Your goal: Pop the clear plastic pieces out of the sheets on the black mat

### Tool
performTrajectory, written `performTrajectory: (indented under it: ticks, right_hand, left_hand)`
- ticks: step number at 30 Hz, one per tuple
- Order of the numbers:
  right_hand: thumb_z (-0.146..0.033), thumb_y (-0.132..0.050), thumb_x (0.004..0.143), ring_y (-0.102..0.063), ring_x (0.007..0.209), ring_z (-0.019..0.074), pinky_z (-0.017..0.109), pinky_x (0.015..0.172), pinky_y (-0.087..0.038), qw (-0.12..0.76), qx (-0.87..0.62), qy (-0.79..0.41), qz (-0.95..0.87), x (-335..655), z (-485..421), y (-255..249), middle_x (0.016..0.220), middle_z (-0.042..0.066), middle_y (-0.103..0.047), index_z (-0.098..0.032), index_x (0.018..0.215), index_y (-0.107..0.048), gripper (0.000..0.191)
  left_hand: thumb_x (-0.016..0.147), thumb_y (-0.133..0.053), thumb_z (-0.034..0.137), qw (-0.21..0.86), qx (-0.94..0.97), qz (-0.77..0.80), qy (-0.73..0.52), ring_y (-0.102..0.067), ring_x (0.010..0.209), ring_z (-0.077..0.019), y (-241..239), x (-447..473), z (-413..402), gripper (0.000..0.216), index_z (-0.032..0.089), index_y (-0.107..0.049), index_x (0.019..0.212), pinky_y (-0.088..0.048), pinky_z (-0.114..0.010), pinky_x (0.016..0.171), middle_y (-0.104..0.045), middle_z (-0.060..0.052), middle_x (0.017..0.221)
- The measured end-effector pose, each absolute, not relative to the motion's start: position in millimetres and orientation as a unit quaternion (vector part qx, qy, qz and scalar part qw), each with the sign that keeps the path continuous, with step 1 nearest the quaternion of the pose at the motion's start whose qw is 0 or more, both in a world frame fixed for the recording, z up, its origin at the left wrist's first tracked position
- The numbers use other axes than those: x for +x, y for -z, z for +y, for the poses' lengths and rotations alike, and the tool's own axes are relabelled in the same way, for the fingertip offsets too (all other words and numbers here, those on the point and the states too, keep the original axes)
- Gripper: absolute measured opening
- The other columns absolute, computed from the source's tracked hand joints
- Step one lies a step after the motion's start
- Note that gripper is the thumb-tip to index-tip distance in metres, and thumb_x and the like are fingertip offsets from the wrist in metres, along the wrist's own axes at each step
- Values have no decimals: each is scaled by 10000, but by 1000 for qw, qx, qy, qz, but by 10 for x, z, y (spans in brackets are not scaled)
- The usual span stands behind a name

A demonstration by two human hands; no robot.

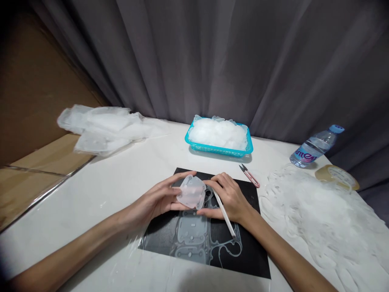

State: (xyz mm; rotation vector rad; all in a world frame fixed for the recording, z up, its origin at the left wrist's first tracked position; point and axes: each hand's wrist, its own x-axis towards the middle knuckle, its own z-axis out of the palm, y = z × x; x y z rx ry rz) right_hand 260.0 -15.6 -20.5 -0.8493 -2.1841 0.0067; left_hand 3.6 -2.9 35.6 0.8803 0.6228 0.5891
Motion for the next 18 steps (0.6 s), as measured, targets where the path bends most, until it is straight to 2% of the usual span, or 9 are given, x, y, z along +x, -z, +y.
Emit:
performTrajectory:
  ticks: [3, 7, 10, 18]
  right_hand:
    - [-507, -710, 920, -591, 879, 263, 409, 770, -526, 391, -333, -5, -858, 2599, -159, 220, 988, 108, -618, -155, 1280, -602, 515]
    - [-437, -637, 957, -588, 885, 264, 418, 770, -528, 392, -326, -9, -860, 2594, -163, 207, 987, 108, -608, -155, 1281, -593, 432]
    - [-400, -600, 965, -578, 874, 262, 418, 765, -524, 386, -325, -11, -863, 2591, -161, 192, 974, 108, -598, -145, 1264, -596, 393]
    - [-367, -552, 988, -571, 884, 259, 421, 776, -527, 378, -326, -19, -866, 2596, -155, 200, 983, 113, -597, -138, 1260, -591, 358]
  left_hand:
    - [999, -590, 203, 821, 403, 293, -277, -732, 1142, -292, -347, 40, -26, 534, 219, -498, 1525, -500, -501, 1110, -713, -119, 1300]
    - [1050, -536, 301, 822, 406, 290, -275, -750, 1094, -277, -311, 39, -21, 466, 181, -531, 1501, -541, -451, 1047, -680, -164, 1382]
    - [1065, -529, 318, 829, 402, 276, -274, -760, 1071, -262, -282, 37, -13, 452, 186, -541, 1496, -547, -430, 1035, -702, -162, 1357]
    - [1061, -572, 295, 829, 407, 278, -265, -732, 1173, -312, -335, 53, -15, 441, 193, -542, 1490, -505, -482, 1098, -716, -152, 1333]
